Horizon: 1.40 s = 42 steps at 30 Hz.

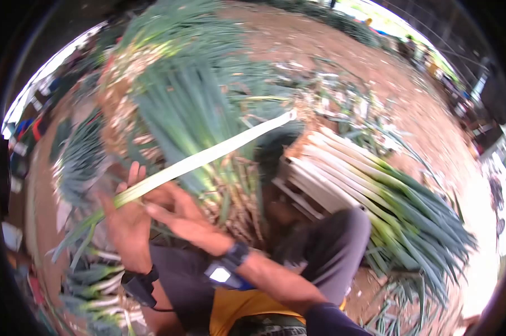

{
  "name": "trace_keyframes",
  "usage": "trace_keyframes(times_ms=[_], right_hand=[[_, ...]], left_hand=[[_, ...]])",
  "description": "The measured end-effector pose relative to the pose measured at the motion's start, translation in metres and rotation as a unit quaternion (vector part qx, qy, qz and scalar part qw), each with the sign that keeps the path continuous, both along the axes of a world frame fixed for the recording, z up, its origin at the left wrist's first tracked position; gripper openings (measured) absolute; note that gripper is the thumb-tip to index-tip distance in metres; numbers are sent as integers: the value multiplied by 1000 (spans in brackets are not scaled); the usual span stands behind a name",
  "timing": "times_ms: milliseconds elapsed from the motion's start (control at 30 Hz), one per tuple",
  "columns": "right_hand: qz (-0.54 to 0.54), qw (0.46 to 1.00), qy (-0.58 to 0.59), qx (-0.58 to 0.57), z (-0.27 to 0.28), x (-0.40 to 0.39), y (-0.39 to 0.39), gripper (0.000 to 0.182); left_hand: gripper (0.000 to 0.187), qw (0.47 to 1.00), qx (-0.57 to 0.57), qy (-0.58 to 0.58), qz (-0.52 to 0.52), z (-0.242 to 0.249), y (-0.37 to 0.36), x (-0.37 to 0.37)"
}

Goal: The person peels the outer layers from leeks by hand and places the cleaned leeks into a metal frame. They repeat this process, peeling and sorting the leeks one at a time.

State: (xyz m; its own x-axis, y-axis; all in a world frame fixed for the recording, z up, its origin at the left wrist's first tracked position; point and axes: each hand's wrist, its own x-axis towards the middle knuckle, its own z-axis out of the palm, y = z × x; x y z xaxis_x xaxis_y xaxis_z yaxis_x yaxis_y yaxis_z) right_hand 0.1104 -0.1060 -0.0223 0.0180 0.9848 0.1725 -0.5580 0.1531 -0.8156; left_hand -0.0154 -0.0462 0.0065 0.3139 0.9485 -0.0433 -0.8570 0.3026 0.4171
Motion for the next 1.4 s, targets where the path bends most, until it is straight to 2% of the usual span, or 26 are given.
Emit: trace_keyframes(times_ms=[67,100,200,300,367,400,433,500,567,600,633,667,733,767,800,900,933,1000,1033,1067,1100,1133,1167,1200,1300,1400], right_hand=[[-52,994,89,22,-3,-6,10,38],[-71,988,134,37,-1,-5,11,35],[-150,978,142,15,2,12,-5,26],[-245,965,68,59,20,67,-24,24],[-340,938,19,69,38,122,-44,23],[-362,924,59,109,57,150,-57,24],[-449,882,22,139,79,176,-71,27],[-529,806,-201,175,117,251,-116,39],[-606,681,-367,183,167,313,-167,47],[-635,622,-423,178,193,335,-194,42],[-663,555,-473,171,220,356,-221,37],[-672,516,-509,151,245,374,-246,34],[-685,402,-596,113,288,399,-283,32],[-685,326,-645,95,303,408,-294,32],[-667,307,-674,84,310,415,-305,31],[-555,286,-781,21,297,452,-334,33],[-548,352,-757,-48,280,454,-335,36],[-402,158,-900,60,230,468,-344,37],[-388,219,-894,-54,205,438,-333,36],[-367,325,-840,-232,184,412,-324,34],[-313,319,-858,-254,150,420,-327,33],[-274,347,-848,-293,125,415,-324,33],[-267,315,-878,-241,85,427,-335,34],[-239,323,-866,-298,60,429,-335,37],[-220,390,-837,-316,21,432,-340,35],[-248,383,-860,-229,5,437,-338,24]], left_hand=[[73,991,97,71,-65,-14,-9,15],[77,987,109,89,-77,-15,-11,23],[90,970,158,156,-100,-12,-24,47],[92,945,201,221,-135,-19,-35,60],[87,899,285,263,-204,-8,-39,61],[85,883,304,275,-230,-6,-39,61],[84,865,323,286,-256,-5,-40,61],[70,866,320,306,-232,-5,-44,63],[63,863,318,317,-230,-9,-40,60],[54,882,286,314,-201,-7,-43,63],[53,881,284,316,-209,-8,-40,63],[51,878,283,319,-217,-9,-35,60],[46,882,263,326,-214,-8,-34,63],[46,880,260,333,-218,-9,-34,66],[45,877,257,339,-222,-11,-32,67],[43,871,242,357,-234,-12,-34,75],[42,869,236,364,-237,-16,-35,77],[41,863,230,375,-249,-20,-36,82],[41,859,229,379,-258,-22,-37,85],[40,854,228,384,-266,-25,-38,88],[39,850,232,386,-275,-27,-38,91],[39,845,235,388,-284,-30,-38,94],[38,839,238,391,-294,-32,-39,98],[37,833,231,403,-301,-34,-40,102],[38,799,238,420,-357,-47,-33,115],[37,777,226,446,-383,-62,-31,131]])
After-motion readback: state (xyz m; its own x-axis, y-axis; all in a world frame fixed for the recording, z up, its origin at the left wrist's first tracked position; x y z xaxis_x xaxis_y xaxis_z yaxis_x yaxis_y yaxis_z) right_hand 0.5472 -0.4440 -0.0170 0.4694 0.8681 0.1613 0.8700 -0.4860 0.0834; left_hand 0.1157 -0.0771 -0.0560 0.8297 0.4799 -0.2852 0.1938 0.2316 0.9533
